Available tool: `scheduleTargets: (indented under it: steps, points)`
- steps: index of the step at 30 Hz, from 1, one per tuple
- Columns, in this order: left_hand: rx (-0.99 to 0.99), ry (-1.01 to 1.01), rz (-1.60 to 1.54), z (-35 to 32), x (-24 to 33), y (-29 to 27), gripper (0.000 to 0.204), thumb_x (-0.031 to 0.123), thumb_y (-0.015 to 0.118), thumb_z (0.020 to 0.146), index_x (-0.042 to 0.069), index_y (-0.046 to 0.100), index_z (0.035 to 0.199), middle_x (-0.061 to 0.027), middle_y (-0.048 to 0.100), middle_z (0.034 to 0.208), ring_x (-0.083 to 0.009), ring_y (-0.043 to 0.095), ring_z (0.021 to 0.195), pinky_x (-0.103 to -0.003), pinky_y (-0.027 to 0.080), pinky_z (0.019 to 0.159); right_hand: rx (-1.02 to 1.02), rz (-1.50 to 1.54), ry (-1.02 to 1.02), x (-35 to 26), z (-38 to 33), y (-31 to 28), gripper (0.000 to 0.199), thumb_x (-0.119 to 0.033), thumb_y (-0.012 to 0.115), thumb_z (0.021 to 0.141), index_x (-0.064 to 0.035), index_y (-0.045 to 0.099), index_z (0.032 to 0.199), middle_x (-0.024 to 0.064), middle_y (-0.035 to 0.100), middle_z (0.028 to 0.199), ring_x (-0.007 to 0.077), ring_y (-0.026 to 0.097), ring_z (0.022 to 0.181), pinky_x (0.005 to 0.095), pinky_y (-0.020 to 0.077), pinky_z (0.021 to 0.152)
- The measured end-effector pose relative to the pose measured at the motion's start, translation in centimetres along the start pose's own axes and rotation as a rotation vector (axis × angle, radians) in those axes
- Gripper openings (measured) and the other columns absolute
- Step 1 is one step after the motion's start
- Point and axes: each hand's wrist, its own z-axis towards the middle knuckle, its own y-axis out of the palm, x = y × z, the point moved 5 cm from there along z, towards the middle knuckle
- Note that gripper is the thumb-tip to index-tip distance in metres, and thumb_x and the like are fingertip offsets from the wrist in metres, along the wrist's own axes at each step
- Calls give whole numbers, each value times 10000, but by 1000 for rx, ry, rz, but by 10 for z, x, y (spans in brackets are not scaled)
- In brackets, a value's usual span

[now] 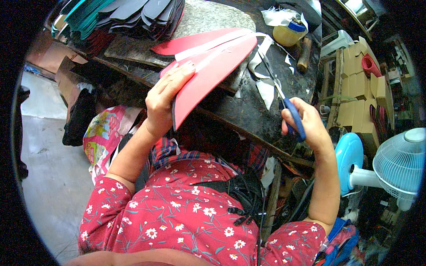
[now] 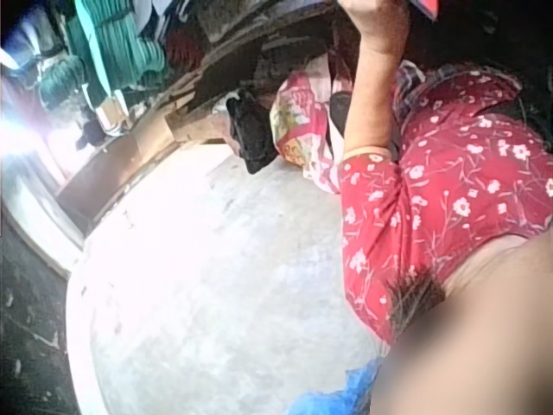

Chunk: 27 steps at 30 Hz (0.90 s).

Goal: The person uses scissors to cut a white paper or fabric strip into small pieces on a workbench. They then place a red shoe insole on the bench and position the cut strips on it, adjusting the placement with both hands.

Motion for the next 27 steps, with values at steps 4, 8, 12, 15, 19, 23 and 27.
scheduleTargets:
  steps: [4,8,12,15,19,23,27]
  points:
    - [-58,55,19,-6,8,3,401,4,619,780,30,664,1177,-174,659,1204,-348,628,1136,-474,460,1024,68,-88,27,-9,9,4,452,-506,592,927,-60,550,983,54,634,678,64,523,564,201,376,520]
    - [-95,76,50,-11,12,5,380,32,618,794,32,667,1171,-167,661,1201,-336,627,1144,-485,459,1027,130,-58,88,-11,14,2,338,-376,634,922,-45,577,958,39,627,680,70,553,575,226,402,541]
    - [-110,107,48,-14,15,5,329,45,627,809,-3,670,1133,-188,671,1171,-349,628,1153,-492,447,1036,178,-136,109,-10,16,0,339,-368,709,872,-48,603,914,43,641,694,62,569,574,238,424,551]
    - [-107,92,49,-16,14,6,346,44,610,812,40,674,1152,-156,670,1185,-316,625,1158,-494,449,1037,248,-338,190,-11,13,-4,412,-451,754,802,-70,620,884,53,652,708,100,601,606,274,454,591]
    - [-109,95,58,-16,14,6,337,56,607,818,43,677,1147,-153,672,1181,-311,626,1158,-494,446,1041,324,-683,234,-24,1,-10,499,-541,765,732,-83,635,883,69,650,711,196,639,665,346,479,643]
    - [-112,84,61,-17,14,6,330,58,606,819,45,682,1139,-153,673,1181,-312,626,1160,-493,446,1041,332,-753,199,-36,-9,-8,406,-403,764,744,-59,624,907,41,564,637,162,534,608,335,412,589]
    - [-106,83,52,-18,13,6,330,54,603,818,45,684,1138,-153,673,1184,-312,625,1162,-493,445,1041,339,-748,197,-39,-12,-7,365,-332,770,746,-46,619,915,26,525,601,129,483,568,313,379,557]
